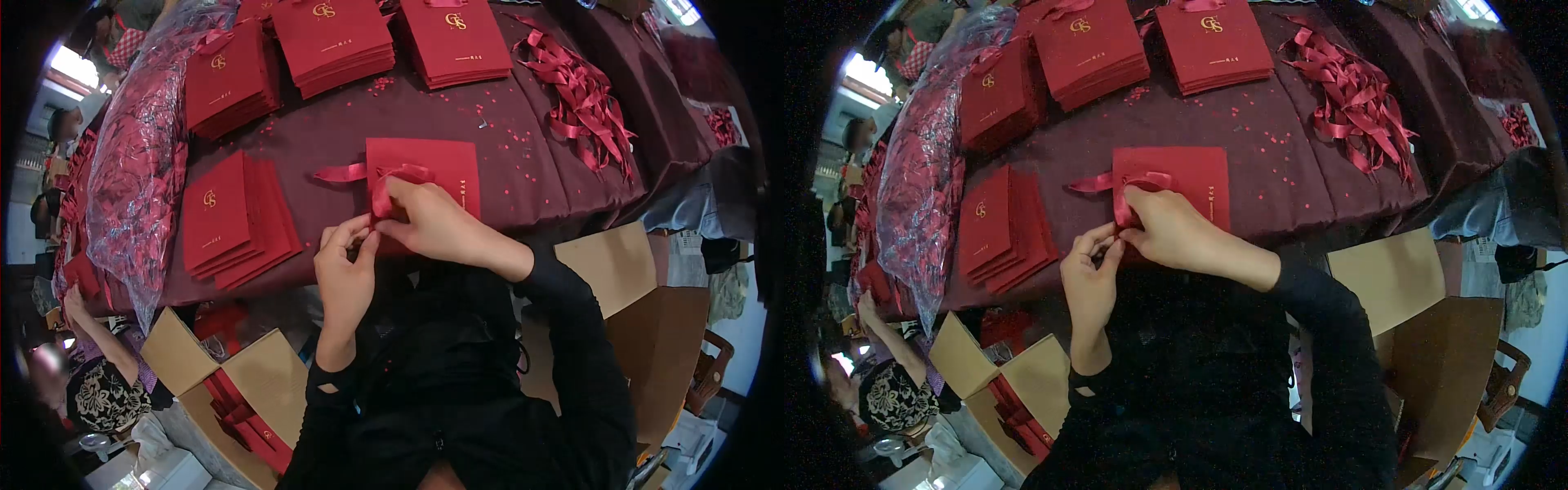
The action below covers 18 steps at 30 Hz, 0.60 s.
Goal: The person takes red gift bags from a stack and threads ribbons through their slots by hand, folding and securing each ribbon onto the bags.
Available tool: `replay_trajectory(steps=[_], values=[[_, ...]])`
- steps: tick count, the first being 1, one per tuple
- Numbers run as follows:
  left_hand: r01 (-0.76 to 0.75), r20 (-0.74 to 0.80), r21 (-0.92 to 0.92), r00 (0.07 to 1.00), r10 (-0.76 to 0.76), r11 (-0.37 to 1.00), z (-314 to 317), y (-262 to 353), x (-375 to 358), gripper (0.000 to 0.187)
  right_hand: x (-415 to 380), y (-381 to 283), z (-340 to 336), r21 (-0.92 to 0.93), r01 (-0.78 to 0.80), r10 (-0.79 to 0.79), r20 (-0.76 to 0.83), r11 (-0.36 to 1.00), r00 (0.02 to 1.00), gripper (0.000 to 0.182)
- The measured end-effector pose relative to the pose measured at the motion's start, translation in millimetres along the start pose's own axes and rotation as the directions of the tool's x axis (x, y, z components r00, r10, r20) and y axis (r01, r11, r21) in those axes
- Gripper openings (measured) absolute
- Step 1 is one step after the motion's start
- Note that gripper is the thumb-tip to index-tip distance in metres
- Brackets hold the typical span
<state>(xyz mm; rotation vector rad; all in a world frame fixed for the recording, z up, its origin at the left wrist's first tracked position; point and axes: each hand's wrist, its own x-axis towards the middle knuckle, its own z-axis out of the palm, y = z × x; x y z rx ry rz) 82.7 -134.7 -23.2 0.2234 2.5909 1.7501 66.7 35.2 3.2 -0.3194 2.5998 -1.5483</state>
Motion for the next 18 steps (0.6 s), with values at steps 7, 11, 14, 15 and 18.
replay_trajectory(steps=[7,11,14,15,18], values=[[-0.143,0.165,0.047,0.977,0.134,0.989,1.2,12.9,-11.3,0.022,-33.9,24.9,-5.9,-0.046,0.132,-0.137,-0.13,0.99,0.982,0.023],[-0.298,0.12,0.28,0.954,0.275,0.912,16.2,6.4,-13.3,0.022,-36.3,25.8,-6.3,-0.202,0.135,-0.17,-0.166,0.97,0.971,0.024],[-0.304,0.066,0.288,0.952,0.298,0.908,19.7,5.9,-10.8,0.02,-34.6,26.3,-5.9,-0.168,0.089,-0.115,-0.154,0.982,0.981,0.024],[-0.325,0.065,0.3,0.945,0.321,0.897,20.6,5.3,-10.8,0.019,-34.6,26.5,-6.9,-0.127,0.056,-0.074,-0.145,0.99,0.987,0.025],[-0.381,0.098,0.341,0.924,0.37,0.859,21.5,5.4,-8.1,0.017,-31.9,31.3,-14.1,-0.156,0.13,-0.139,-0.051,0.979,0.989,0.031]])
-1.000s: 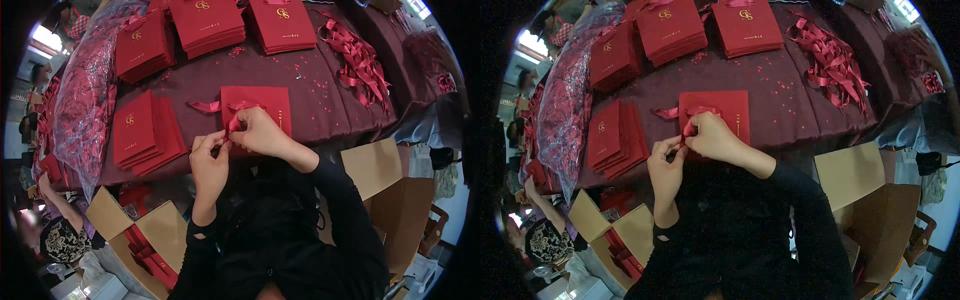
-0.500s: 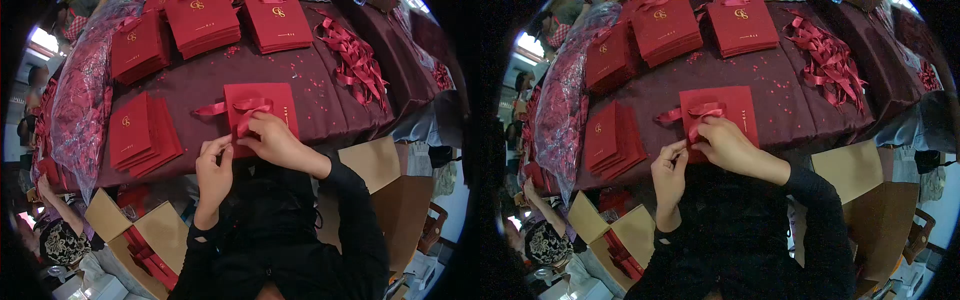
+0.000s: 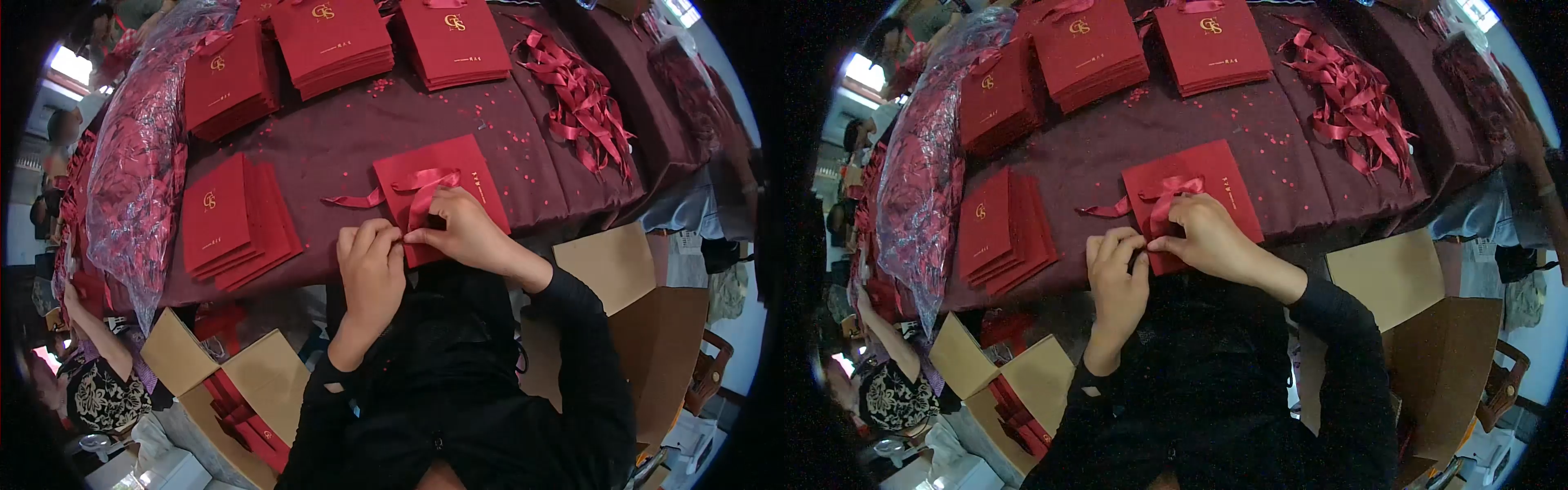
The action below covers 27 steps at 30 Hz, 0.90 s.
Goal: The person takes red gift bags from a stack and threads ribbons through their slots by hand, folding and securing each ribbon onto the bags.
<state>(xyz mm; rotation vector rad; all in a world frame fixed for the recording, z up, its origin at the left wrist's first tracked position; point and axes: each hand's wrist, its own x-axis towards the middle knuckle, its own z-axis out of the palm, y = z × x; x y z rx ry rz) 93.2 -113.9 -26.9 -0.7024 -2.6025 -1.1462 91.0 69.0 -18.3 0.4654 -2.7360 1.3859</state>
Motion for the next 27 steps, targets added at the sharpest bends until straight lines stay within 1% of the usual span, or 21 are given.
replay_trajectory(steps=[1,2,3,4,6,7,9,10,12,13,14,16,17,18,20,21,22,24,25,27], values=[[-0.042,0.023,0.037,0.999,0.041,0.998,-0.5,0.0,1.0,0.015,-1.7,0.3,-0.1,0.0,0.002,-0.002,0.003,1.0,1.0,0.031],[-0.04,0.021,0.037,0.999,0.039,0.999,-3.4,0.8,1.8,0.015,-3.4,0.6,-0.3,-0.081,0.092,-0.096,-0.047,0.992,0.994,0.038],[-0.08,0.056,0.086,0.996,0.075,0.993,-8.0,1.9,4.0,0.014,-4.3,1.1,-1.2,-0.166,0.175,-0.192,-0.089,0.97,0.977,0.046],[-0.123,0.094,0.131,0.989,0.111,0.984,-11.0,1.3,5.4,0.013,-4.7,4.0,-0.6,-0.17,0.173,-0.19,-0.088,0.97,0.978,0.046],[-0.155,0.019,0.235,0.988,0.154,0.96,-17.6,-11.2,6.0,0.01,-6.4,12.1,-0.4,-0.332,0.31,-0.354,-0.079,0.891,0.932,0.06],[-0.131,-0.01,0.255,0.99,0.138,0.958,-31.0,-22.9,10.2,0.009,-6.5,11.3,-6.8,-0.338,0.302,-0.35,-0.088,0.891,0.933,0.06],[-0.089,-0.063,0.334,0.991,0.117,0.938,-40.6,-34.5,19.4,0.006,-5.6,6.0,-18.7,-0.282,0.204,-0.208,0.018,0.937,0.978,0.063],[-0.165,-0.026,0.309,0.983,0.181,0.937,-39.4,-36.8,28.3,0.006,-5.1,5.7,-17.8,-0.301,0.257,-0.273,-0.012,0.918,0.962,0.063],[-0.217,0.057,0.201,0.976,0.209,0.955,-29.1,-41.4,35.4,0.008,-4.8,5.7,-16.2,-0.286,0.247,-0.265,-0.026,0.926,0.964,0.063],[-0.23,0.089,0.192,0.972,0.216,0.954,-25.0,-44.9,35.1,0.01,-5.0,6.4,-17.9,-0.273,0.237,-0.256,-0.035,0.932,0.966,0.062],[-0.235,0.09,0.179,0.971,0.222,0.955,-24.9,-45.4,34.5,0.01,-5.9,7.9,-20.3,-0.283,0.227,-0.247,-0.037,0.932,0.968,0.062],[-0.273,0.134,0.243,0.96,0.247,0.931,-28.5,-44.7,33.6,0.011,-5.9,12.0,-24.9,-0.289,0.23,-0.272,-0.111,0.929,0.956,0.061],[-0.291,0.112,0.182,0.955,0.275,0.939,-30.4,-44.9,35.1,0.013,-6.9,11.3,-31.9,-0.288,0.16,-0.193,-0.089,0.944,0.977,0.059],[-0.29,0.113,0.184,0.956,0.272,0.939,-32.6,-47.4,34.5,0.013,-7.3,13.7,-34.5,-0.285,0.161,-0.193,-0.088,0.945,0.977,0.059],[-0.314,0.144,0.124,0.944,0.296,0.941,-39.7,-53.6,31.9,0.015,-6.8,17.4,-37.6,-0.21,0.094,-0.109,-0.061,0.973,0.992,0.058],[-0.298,0.139,0.13,0.95,0.28,0.946,-46.5,-57.6,31.2,0.015,-7.1,20.6,-37.1,-0.214,0.126,-0.146,-0.077,0.969,0.986,0.057],[-0.283,0.136,0.135,0.955,0.265,0.949,-53.5,-61.3,29.8,0.015,-7.6,22.0,-38.5,-0.214,0.125,-0.145,-0.078,0.969,0.986,0.057],[-0.28,0.158,0.114,0.952,0.261,0.953,-57.5,-62.1,23.0,0.015,-8.1,23.3,-40.7,-0.232,0.099,-0.104,-0.006,0.968,0.995,0.059],[-0.281,0.14,0.128,0.954,0.264,0.951,-56.3,-58.9,20.5,0.016,-8.8,21.0,-40.4,-0.231,0.099,-0.104,-0.01,0.968,0.994,0.059],[-0.283,0.113,0.142,0.957,0.269,0.949,-56.3,-57.3,15.9,0.017,-11.6,13.9,-41.2,-0.382,0.2,-0.232,-0.04,0.902,0.972,0.068]])
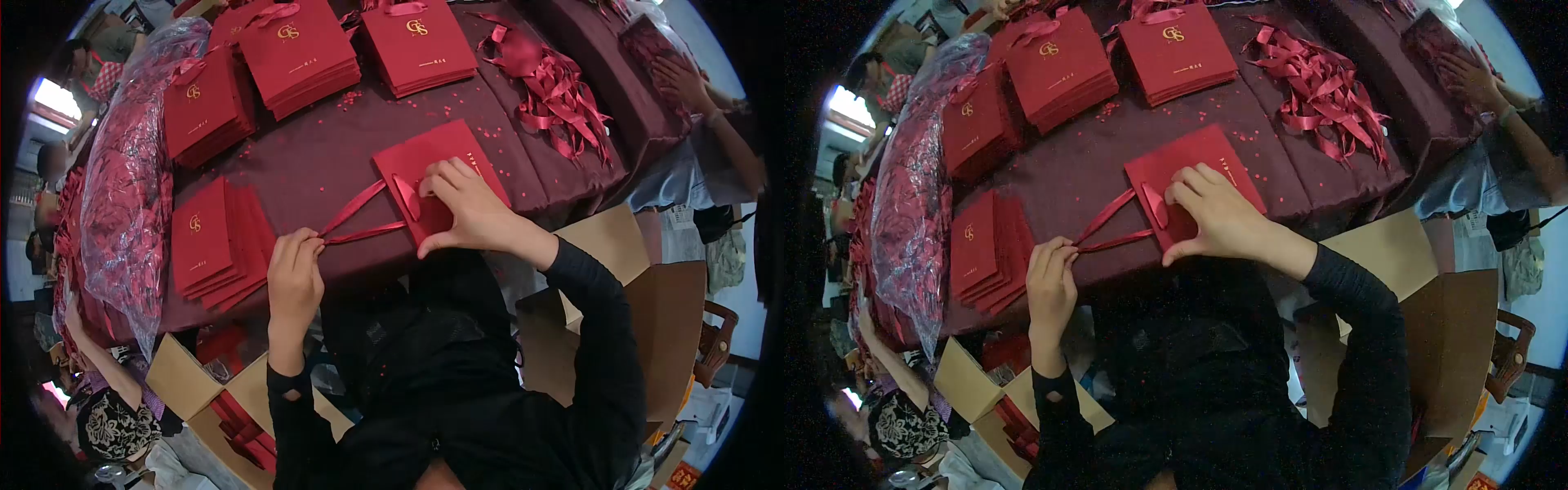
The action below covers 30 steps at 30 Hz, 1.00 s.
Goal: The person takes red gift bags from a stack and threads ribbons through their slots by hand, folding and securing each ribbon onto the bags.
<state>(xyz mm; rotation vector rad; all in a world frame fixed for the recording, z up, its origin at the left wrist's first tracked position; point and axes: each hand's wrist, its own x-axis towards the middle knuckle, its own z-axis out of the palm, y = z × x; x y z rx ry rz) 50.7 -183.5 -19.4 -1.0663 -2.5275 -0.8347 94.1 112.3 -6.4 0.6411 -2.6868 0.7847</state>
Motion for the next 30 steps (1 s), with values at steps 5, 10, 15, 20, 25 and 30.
replay_trajectory(steps=[5,10,15,20,25,30], values=[[-0.033,-0.049,0.033,0.998,0.034,0.999,-0.1,-2.3,-7.3,0.017,-24.3,-13.5,-11.5,-0.325,0.174,-0.08,0.282,0.93,0.956,0.065],[0.0,-0.285,-0.141,0.958,-0.041,0.99,-19.2,16.3,-8.3,0.012,13.9,-54.0,-90.1,-0.254,0.188,-0.155,0.145,0.949,0.977,0.03],[0.2,-0.474,-0.038,0.859,-0.194,0.979,-30.0,17.0,24.6,0.009,80.6,-4.3,-70.2,0.439,-0.129,0.07,0.149,0.889,0.986,0.034],[0.425,-0.432,-0.072,0.802,-0.412,0.903,-28.1,13.9,27.0,0.028,62.4,77.2,-57.5,-0.669,-0.236,0.087,-0.249,0.705,0.965,0.024],[0.109,-0.271,-0.119,0.952,-0.138,0.987,5.9,47.5,28.8,0.026,4.9,111.3,-72.1,-0.826,-0.49,0.61,-0.243,0.277,0.754,0.015],[0.115,-0.199,-0.202,0.967,-0.156,0.973,46.6,56.1,57.7,0.027,16.8,102.5,-87.8,-0.835,-0.374,0.358,-0.233,0.402,0.904,0.014]])
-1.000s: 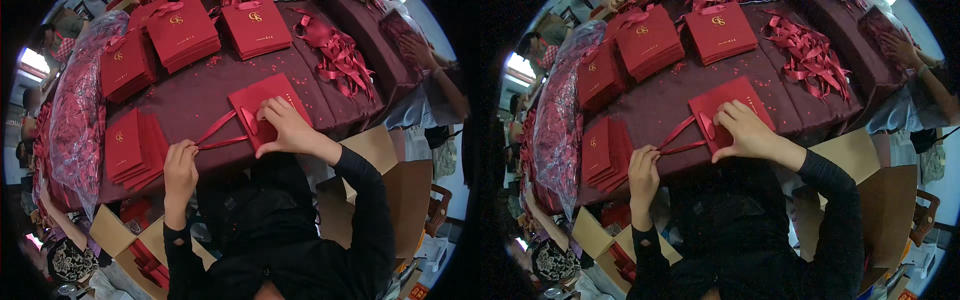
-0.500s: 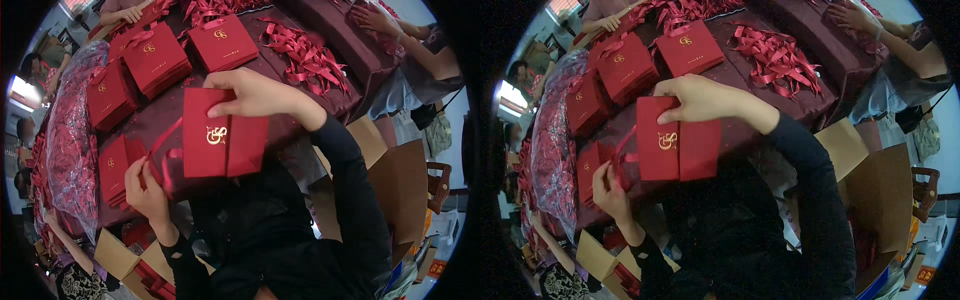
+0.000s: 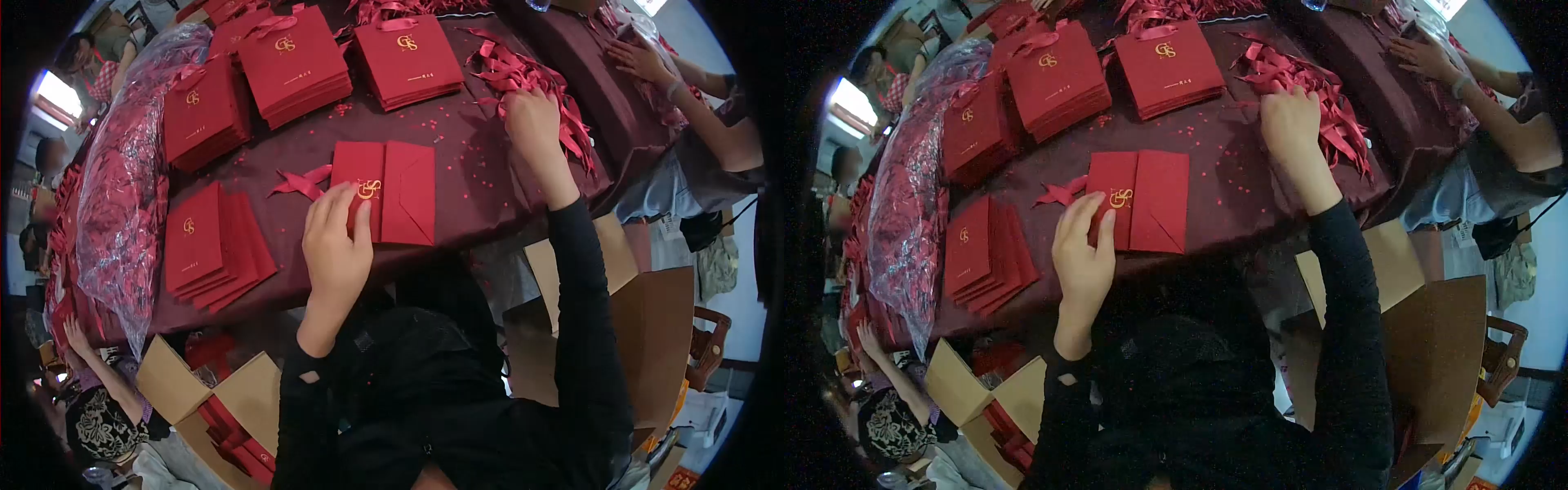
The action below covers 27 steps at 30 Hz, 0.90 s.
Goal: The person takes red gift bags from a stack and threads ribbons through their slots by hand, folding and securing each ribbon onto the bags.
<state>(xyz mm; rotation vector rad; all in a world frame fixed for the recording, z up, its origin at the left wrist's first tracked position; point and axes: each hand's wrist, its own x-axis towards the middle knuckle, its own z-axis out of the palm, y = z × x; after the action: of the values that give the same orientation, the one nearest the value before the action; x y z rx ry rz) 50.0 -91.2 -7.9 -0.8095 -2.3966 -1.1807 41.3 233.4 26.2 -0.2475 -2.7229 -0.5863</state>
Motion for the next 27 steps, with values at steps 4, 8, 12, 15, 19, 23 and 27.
replay_trajectory(steps=[4,8,12,15,19,23,27], values=[[0.169,-0.014,0.183,0.986,-0.169,0.969,17.5,-10.2,19.0,0.04,5.2,-24.4,-38.1,0.367,0.438,-0.278,-0.412,0.821,0.868,0.019],[0.229,0.066,0.272,0.965,-0.255,0.935,18.3,-12.9,18.8,0.052,-10.5,-52.3,-15.3,0.653,0.461,-0.4,-0.254,0.601,0.881,0.022],[0.312,0.1,0.208,0.936,-0.337,0.927,8.5,-17.7,12.5,0.062,-19.8,-67.3,3.2,0.756,0.359,-0.3,-0.223,0.547,0.927,0.024],[0.359,0.17,0.146,0.909,-0.381,0.922,-1.4,-19.5,15.5,0.065,-18.8,-74.3,-10.8,0.774,0.381,-0.262,-0.282,0.506,0.923,0.029],[0.332,0.123,0.144,0.929,-0.35,0.932,3.0,-26.0,8.2,0.063,-17.2,-79.2,-13.8,0.759,0.557,-0.494,-0.361,0.338,0.791,0.029],[0.302,0.004,0.18,0.951,-0.308,0.936,10.7,-23.7,-1.4,0.061,-15.2,-90.7,-14.4,0.836,0.482,-0.375,-0.372,0.263,0.849,0.018],[0.304,-0.052,0.151,0.953,-0.299,0.941,13.0,-19.6,-4.0,0.052,-23.3,-121.8,-48.4,0.996,-0.091,-0.239,0.086,-0.008,0.967,0.009]])
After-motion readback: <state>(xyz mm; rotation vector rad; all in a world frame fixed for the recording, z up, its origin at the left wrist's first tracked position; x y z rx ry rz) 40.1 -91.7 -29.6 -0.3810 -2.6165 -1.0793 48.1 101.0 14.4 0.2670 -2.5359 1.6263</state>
